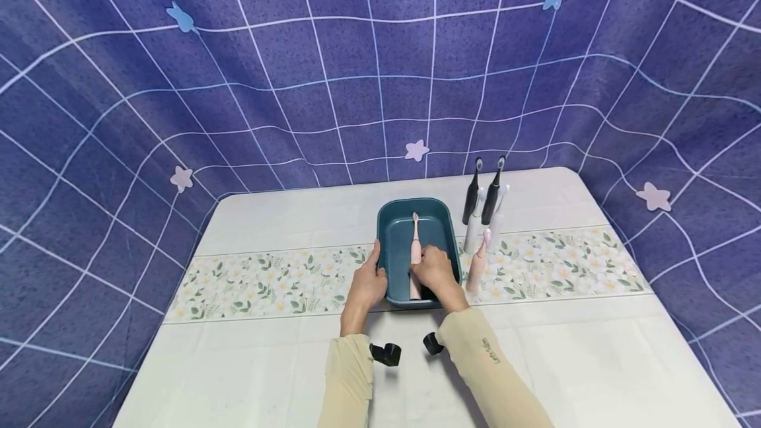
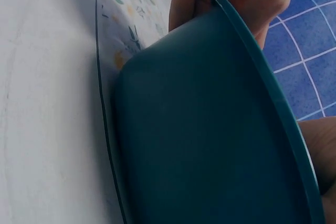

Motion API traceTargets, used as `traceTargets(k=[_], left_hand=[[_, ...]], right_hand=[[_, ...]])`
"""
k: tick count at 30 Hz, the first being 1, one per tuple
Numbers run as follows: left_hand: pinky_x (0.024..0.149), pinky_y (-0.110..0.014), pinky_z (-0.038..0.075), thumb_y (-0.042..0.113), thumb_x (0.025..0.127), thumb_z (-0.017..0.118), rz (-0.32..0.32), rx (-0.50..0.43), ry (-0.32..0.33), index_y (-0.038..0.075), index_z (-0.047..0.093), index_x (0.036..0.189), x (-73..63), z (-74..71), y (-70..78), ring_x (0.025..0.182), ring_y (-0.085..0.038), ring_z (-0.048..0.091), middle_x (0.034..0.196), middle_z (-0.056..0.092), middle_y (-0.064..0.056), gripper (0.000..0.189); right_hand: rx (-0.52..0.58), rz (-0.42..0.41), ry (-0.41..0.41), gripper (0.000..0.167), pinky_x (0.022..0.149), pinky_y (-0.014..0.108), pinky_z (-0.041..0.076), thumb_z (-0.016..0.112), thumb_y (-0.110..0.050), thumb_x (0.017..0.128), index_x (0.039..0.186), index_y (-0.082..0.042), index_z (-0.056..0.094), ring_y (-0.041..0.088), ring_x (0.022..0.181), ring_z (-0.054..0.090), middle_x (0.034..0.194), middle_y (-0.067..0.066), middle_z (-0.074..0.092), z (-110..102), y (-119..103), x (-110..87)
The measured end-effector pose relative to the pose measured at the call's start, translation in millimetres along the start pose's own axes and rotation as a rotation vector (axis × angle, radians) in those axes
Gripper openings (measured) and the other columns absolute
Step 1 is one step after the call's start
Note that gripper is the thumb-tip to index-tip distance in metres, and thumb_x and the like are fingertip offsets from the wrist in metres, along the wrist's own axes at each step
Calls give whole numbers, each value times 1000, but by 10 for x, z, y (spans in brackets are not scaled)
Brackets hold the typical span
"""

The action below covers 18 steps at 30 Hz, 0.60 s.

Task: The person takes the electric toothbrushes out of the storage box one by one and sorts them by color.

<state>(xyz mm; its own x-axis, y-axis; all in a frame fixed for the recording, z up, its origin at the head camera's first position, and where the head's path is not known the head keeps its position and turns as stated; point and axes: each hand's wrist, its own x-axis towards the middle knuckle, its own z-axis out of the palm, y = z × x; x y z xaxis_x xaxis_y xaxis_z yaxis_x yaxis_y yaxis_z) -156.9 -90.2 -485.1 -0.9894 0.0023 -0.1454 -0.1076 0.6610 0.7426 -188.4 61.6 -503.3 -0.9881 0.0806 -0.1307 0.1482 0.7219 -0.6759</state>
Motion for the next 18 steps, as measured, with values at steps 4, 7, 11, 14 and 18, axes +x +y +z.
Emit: traceTargets(k=[4,7,11,14,18], left_hand=[[84,-43,44,9,98,42,-6,8,0,23,23,153,-1,-5,5,114,-30,58,147,42,-14,60],[81,-41,44,10,98,42,-7,18,1,24,23,153,4,-7,4,104,-28,61,147,43,-14,60],[80,-41,44,10,98,42,-11,16,-2,23,23,154,5,-9,5,99,-28,61,147,43,-14,60],[81,-41,44,9,98,42,-12,8,-2,22,23,154,5,-6,1,100,-28,61,147,43,-14,60],[86,-43,44,10,98,41,-13,-1,0,23,22,154,3,-1,-8,112,-28,59,147,43,-14,60]], right_hand=[[-8,6,5,22,82,47,48,75,-18,78,92,-1,69,33,89,64,90,15,70,22,-32,-2],[-14,6,4,17,81,47,48,75,-19,78,84,-4,69,32,86,64,86,13,70,32,-44,2],[-3,16,0,15,83,47,48,74,-19,78,84,-6,69,32,90,64,91,11,70,37,-32,11],[33,28,-9,19,85,46,48,71,-18,79,93,-5,71,32,95,64,99,12,71,28,-16,9],[110,33,-26,25,84,43,50,70,-16,80,101,-3,70,29,95,64,102,12,70,5,-2,-3]])
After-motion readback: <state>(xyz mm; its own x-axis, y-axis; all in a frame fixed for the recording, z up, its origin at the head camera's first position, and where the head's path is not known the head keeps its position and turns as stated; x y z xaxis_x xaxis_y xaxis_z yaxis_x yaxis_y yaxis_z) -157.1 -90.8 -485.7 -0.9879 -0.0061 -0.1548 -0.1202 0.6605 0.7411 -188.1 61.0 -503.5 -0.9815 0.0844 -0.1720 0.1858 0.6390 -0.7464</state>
